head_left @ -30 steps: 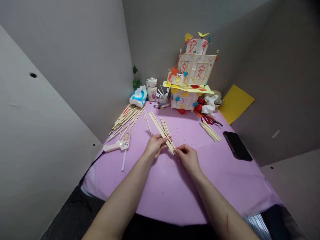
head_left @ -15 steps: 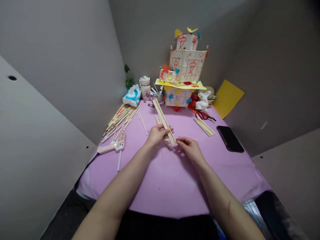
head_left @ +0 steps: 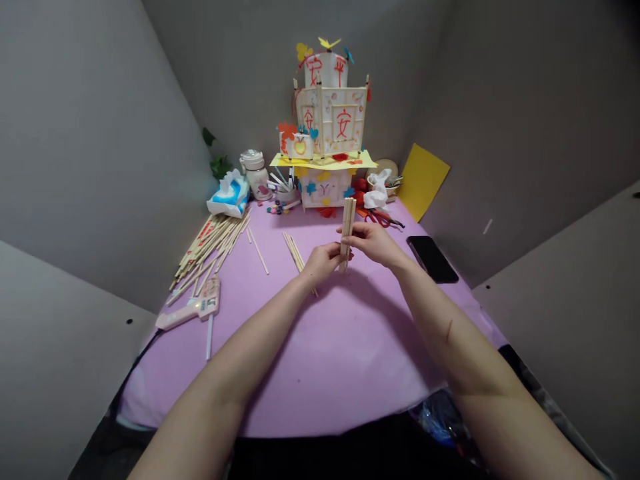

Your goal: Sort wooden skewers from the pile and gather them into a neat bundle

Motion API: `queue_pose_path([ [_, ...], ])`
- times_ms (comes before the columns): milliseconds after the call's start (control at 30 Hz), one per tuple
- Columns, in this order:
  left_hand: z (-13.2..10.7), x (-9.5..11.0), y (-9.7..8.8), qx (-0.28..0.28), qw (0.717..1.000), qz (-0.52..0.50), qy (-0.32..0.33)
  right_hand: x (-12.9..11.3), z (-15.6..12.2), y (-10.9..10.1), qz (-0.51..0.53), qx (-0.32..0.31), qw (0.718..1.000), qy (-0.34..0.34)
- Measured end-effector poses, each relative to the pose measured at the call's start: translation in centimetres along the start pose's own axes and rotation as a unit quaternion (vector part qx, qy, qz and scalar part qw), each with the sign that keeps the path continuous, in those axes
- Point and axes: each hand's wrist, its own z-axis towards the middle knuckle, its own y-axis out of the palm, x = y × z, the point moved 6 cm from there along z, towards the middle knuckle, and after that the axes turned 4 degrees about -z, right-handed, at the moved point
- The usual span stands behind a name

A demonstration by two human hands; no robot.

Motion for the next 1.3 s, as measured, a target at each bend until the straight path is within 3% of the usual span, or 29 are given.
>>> queue_pose_path([
  [200, 0.3, -0.5, -0.1, -0.018, 1.0, -0.024, -0.009, 0.6, 0.2, 0.5, -0.026, -0.028, 0.999, 0.008],
  [533, 0.0, 0.2, 0.3, -0.052, 0.998, 0.021, -0.021, 0.5, 0.4, 0.1, -0.031, -0.059, 0.998, -0.018],
  [700, 0.0, 0.7, 0.0, -0.046, 0.996, 0.07, 0.011, 0.4, 0.4, 0.2, -0.027, -0.058, 0.998, -0.01],
  [1033, -0.1, 0.4, 0.3, -0.027, 1.0, 0.015, -0.004, 0.7, 0.2, 1.0, 0.025, -0.068, 0.997, 0.009],
  [1167, 0.2, 0.8, 0.4, 0.006, 1.0, 0.008, -0.002, 0.3, 0.1, 0.8, 0.02, -0.063, 0.998, -0.009],
  [1300, 0.2, 0.8, 0.6, -0.004, 1.0, 0.013, -0.003, 0.0, 0.0, 0.4, -0.018, -0.054, 0.998, -0.005],
])
